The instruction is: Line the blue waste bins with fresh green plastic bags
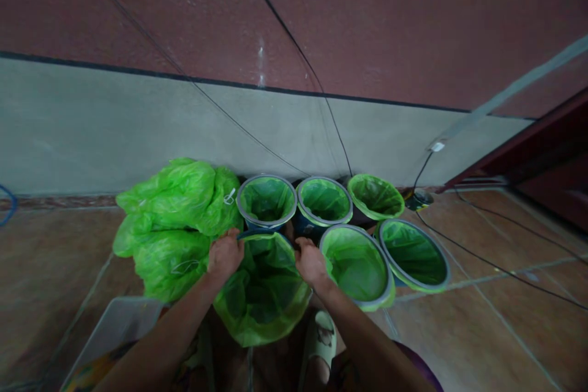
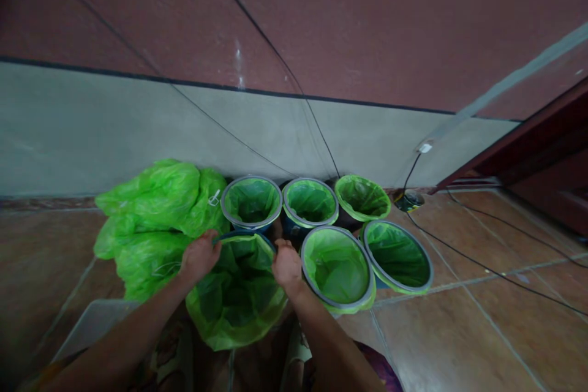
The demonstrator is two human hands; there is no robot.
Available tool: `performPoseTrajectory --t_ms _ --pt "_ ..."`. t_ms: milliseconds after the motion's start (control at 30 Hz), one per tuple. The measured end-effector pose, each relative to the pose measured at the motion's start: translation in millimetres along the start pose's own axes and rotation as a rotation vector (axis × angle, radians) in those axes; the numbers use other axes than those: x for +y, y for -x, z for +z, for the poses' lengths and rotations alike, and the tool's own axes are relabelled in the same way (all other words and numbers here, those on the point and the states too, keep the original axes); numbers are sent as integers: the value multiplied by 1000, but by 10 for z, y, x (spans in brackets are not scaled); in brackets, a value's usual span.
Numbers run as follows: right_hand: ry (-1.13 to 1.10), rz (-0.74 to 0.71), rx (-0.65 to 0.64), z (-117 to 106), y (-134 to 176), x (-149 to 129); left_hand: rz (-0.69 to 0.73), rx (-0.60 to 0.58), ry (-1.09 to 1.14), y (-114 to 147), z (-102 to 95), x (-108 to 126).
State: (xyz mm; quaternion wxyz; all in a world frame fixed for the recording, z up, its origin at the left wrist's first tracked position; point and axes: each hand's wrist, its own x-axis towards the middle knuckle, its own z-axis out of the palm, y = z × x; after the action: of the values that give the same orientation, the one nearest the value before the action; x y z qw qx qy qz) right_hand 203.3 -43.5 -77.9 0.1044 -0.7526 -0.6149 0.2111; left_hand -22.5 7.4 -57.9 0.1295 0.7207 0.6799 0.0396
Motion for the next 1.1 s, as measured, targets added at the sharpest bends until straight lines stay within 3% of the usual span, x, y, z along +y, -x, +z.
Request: performPoseTrajectory --t_ms 67,200,333,467,800,1100 --pt "-51 -56 37 5 12 -67 25 77 24 21 -9 51" --pt "-111 -172 43 109 35 -157 225 140 67 72 33 134" --pt "-107 -207 113 270 6 -162 371 91 75 116 125 192" --pt "-118 -212 138 375 -52 -181 431 -6 2 138 205 233" --pt "-171 -63 125 537 -269 -389 318 -60 -6 -148 397 174" --pt "-34 -68 36 539 -568 -478 122 24 94 -505 535 -151"
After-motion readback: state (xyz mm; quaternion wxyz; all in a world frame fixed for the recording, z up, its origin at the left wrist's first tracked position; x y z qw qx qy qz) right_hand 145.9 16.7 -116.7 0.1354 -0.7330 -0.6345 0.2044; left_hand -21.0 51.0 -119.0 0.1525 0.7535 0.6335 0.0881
